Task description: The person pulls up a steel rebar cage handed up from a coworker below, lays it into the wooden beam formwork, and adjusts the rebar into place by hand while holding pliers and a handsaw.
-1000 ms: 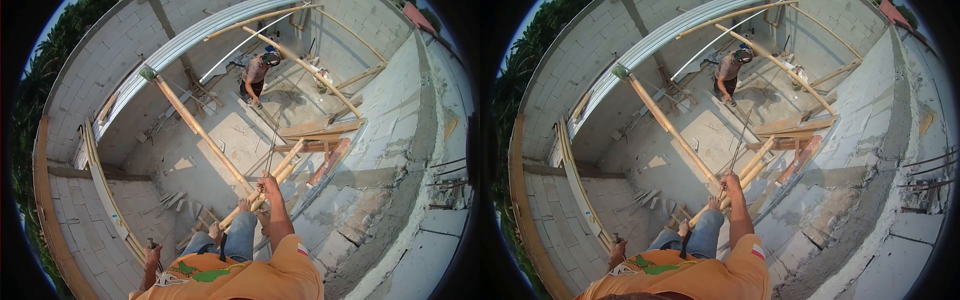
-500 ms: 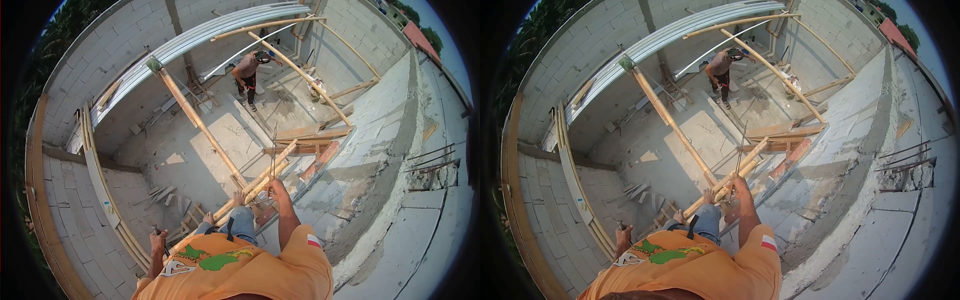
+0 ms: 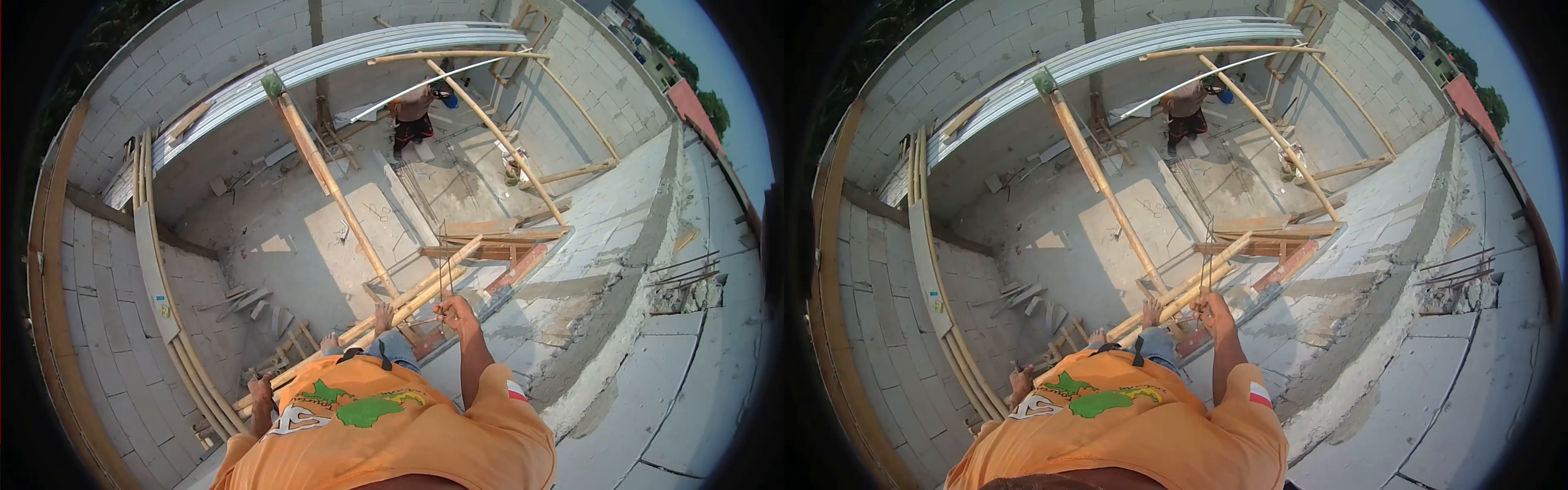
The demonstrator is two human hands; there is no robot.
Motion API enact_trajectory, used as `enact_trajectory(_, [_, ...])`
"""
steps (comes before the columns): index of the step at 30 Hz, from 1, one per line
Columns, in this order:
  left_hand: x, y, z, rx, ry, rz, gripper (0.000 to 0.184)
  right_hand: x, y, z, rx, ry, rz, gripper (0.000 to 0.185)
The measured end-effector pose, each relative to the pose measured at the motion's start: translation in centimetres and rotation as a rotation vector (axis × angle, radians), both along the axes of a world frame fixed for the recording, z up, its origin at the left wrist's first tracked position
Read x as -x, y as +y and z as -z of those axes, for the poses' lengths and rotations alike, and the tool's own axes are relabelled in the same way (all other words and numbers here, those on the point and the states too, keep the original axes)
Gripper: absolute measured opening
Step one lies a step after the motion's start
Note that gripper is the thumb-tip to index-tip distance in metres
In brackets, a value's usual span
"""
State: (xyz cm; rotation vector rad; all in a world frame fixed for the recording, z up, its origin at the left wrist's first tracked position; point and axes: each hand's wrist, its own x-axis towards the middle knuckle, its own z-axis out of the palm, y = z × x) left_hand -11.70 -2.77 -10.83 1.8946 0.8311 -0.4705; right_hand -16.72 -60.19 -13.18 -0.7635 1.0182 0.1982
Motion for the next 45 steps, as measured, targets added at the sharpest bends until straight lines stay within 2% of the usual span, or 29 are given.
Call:
enact_trajectory(3, [1.2,0.5,0.5,-0.022,0.019,-0.032,0.032,0.5,0.1,-0.1,-0.110,-0.008,0.042,0.087])
enact_trajectory(5, [1.9,2.1,3.3,0.070,0.047,-0.067,0.017,1.1,0.4,-0.8,-0.109,-0.062,0.015,0.089])
enact_trajectory(7, [2.9,3.9,6.3,-0.009,-0.171,0.205,0.020,1.8,0.8,-0.6,-0.118,-0.066,0.027,0.089])
enact_trajectory(9, [1.9,1.3,2.4,0.014,0.047,0.027,0.022,2.0,0.9,-0.5,-0.126,-0.078,0.034,0.089])
enact_trajectory(12, [1.5,-0.2,0.0,0.027,0.033,0.098,0.023,2.7,1.1,-0.8,-0.127,-0.101,0.052,0.089])
enact_trajectory(14, [1.7,1.4,2.9,0.033,-0.020,0.175,0.024,2.9,1.2,-0.9,-0.113,-0.086,0.051,0.089])
enact_trajectory(16, [1.1,1.4,3.6,0.041,-0.074,0.258,0.025,3.2,1.3,-0.5,-0.108,-0.077,0.061,0.089])
enact_trajectory(18, [0.4,-0.1,1.6,0.119,0.069,-0.015,0.027,3.2,1.5,-0.5,-0.105,-0.063,0.065,0.089])
enact_trajectory(22, [-0.1,0.4,3.4,0.154,0.028,-0.025,0.028,3.4,1.4,-0.4,-0.088,-0.042,0.034,0.087])
enact_trajectory(30, [-0.6,-0.9,2.6,0.173,0.055,-0.089,0.030,2.9,1.3,-0.7,-0.057,-0.029,0.006,0.086])
enact_trajectory(37, [0.0,-0.5,3.8,0.196,0.072,-0.067,0.029,2.4,1.6,-1.0,-0.058,-0.001,0.014,0.082])
enact_trajectory(45, [-0.6,-1.6,2.6,0.162,0.076,-0.054,0.025,2.2,2.0,-1.2,-0.057,0.016,0.007,0.081])
